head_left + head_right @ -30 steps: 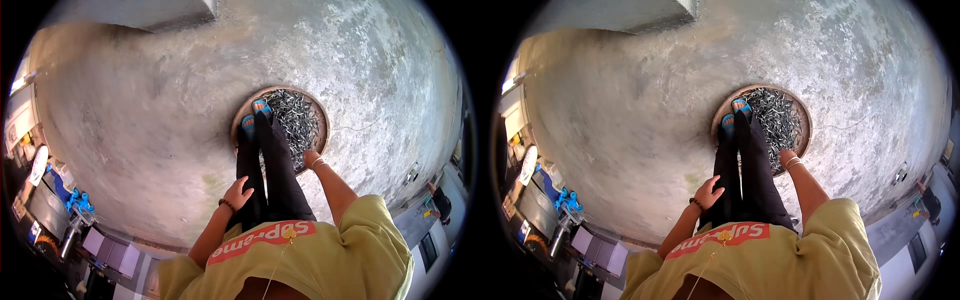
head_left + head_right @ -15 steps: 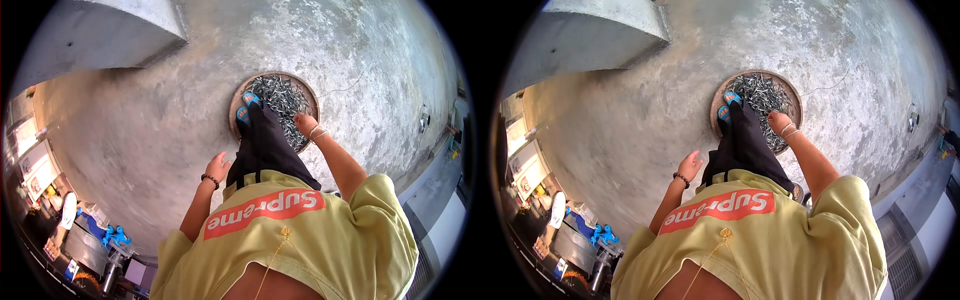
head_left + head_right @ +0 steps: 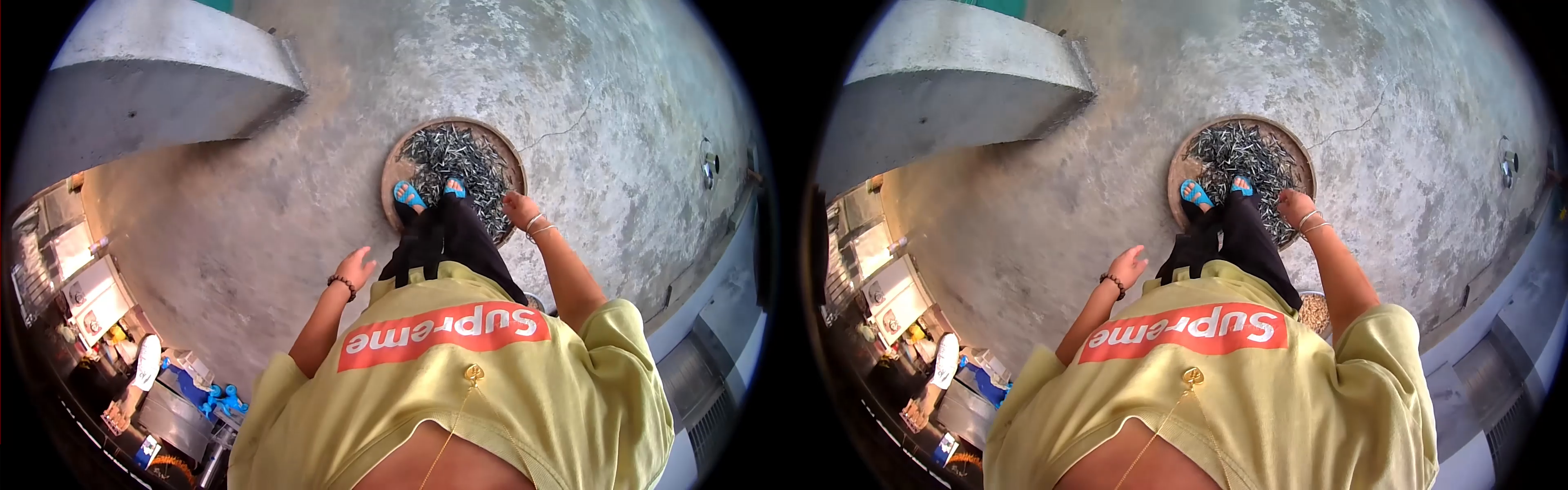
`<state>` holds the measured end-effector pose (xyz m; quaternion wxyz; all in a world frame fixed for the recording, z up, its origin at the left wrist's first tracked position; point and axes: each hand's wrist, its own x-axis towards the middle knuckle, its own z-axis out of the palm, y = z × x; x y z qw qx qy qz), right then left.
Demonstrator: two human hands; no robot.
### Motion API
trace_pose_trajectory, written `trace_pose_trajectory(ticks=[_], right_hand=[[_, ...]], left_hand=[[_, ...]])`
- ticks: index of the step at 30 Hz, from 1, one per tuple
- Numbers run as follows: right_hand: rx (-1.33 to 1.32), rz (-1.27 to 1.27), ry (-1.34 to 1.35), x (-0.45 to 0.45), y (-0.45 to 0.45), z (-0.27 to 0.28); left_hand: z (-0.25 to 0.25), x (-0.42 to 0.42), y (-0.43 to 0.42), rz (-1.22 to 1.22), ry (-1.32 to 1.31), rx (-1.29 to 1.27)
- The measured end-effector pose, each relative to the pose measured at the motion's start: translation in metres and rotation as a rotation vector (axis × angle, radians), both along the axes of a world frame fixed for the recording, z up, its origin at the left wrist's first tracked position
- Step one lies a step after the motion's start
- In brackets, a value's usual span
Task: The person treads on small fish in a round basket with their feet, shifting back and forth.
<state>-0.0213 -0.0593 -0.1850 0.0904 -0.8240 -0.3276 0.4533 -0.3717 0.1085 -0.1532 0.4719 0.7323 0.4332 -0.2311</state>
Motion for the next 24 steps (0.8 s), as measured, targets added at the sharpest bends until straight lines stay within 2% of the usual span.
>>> trace_pose_trajectory(ticks=[3,8,10,16,24], right_hand=[[-0.012,0.010,-0.075,0.014,-0.021,-0.007],[0.075,-0.083,-0.008,0.028,-0.061,-0.008],[-0.039,-0.059,-0.004,0.034,-0.069,-0.006],[-0.011,-0.104,-0.011,0.035,-0.083,-0.001],[0.024,-0.024,-0.002,0.036,-0.073,0.017]], left_hand=[[0.005,0.030,0.002,-0.045,0.030,0.050],[0.026,0.064,-0.013,-0.007,-0.016,0.054],[0.030,0.071,-0.021,-0.016,-0.018,0.054],[0.045,0.070,-0.028,-0.061,-0.003,0.053],[0.051,0.057,-0.023,0.052,-0.019,0.141]])
